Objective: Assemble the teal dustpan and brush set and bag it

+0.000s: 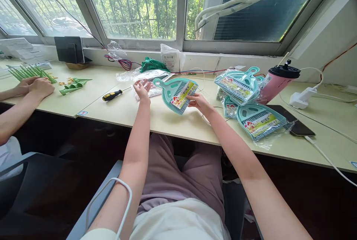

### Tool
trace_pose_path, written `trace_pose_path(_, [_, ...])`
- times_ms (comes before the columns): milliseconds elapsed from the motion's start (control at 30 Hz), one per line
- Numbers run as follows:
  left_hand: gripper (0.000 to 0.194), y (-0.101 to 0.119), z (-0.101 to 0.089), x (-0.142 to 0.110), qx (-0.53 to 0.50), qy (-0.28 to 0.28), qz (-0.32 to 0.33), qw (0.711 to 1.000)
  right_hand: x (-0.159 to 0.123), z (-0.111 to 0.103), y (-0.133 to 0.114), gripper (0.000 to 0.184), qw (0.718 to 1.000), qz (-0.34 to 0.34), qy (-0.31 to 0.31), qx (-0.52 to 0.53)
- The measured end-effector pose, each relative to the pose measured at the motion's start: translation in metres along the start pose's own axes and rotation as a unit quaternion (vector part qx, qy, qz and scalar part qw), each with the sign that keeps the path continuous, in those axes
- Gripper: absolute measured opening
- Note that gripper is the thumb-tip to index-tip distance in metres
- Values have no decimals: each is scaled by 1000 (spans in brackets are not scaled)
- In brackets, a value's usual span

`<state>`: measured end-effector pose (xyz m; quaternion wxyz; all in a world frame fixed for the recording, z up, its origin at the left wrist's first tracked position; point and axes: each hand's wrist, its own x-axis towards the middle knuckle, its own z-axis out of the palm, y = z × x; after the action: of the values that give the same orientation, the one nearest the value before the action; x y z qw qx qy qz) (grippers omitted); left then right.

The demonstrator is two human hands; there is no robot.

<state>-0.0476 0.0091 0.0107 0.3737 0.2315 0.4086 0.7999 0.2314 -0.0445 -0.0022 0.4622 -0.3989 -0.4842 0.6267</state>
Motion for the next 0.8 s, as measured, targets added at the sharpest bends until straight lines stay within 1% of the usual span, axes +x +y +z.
trace_pose_path(67, [26,1,0,-2,-30,-14,-11,999,1,-1,2,7,1000,14,14,-4])
trace_pose_path(167, [32,2,0,-5,-41,-35,-29,998,3,-1,3,5,999,17,40,15])
trace_pose_path(333, [40,3,3,-12,-41,-71,-37,996,5,-2,2,9,995,21,75,55])
trace_pose_path(400, [41,4,4,-15,-51,-72,-38,995,6,-2,2,9,996,25,71,54])
trace_pose_path(533, [43,5,4,-15,-71,-66,-52,994,7,-3,5,7,998,40,28,34])
trace_pose_path(600, [45,5,4,-14,-76,-62,-62,993,8,-4,6,6,999,44,18,26])
trace_pose_path(700, [48,4,3,-11,-79,-58,-73,992,9,-4,6,7,998,34,38,40])
trace_pose_path(800, [49,1,3,-11,-76,-68,-89,991,8,-4,4,11,994,32,78,66])
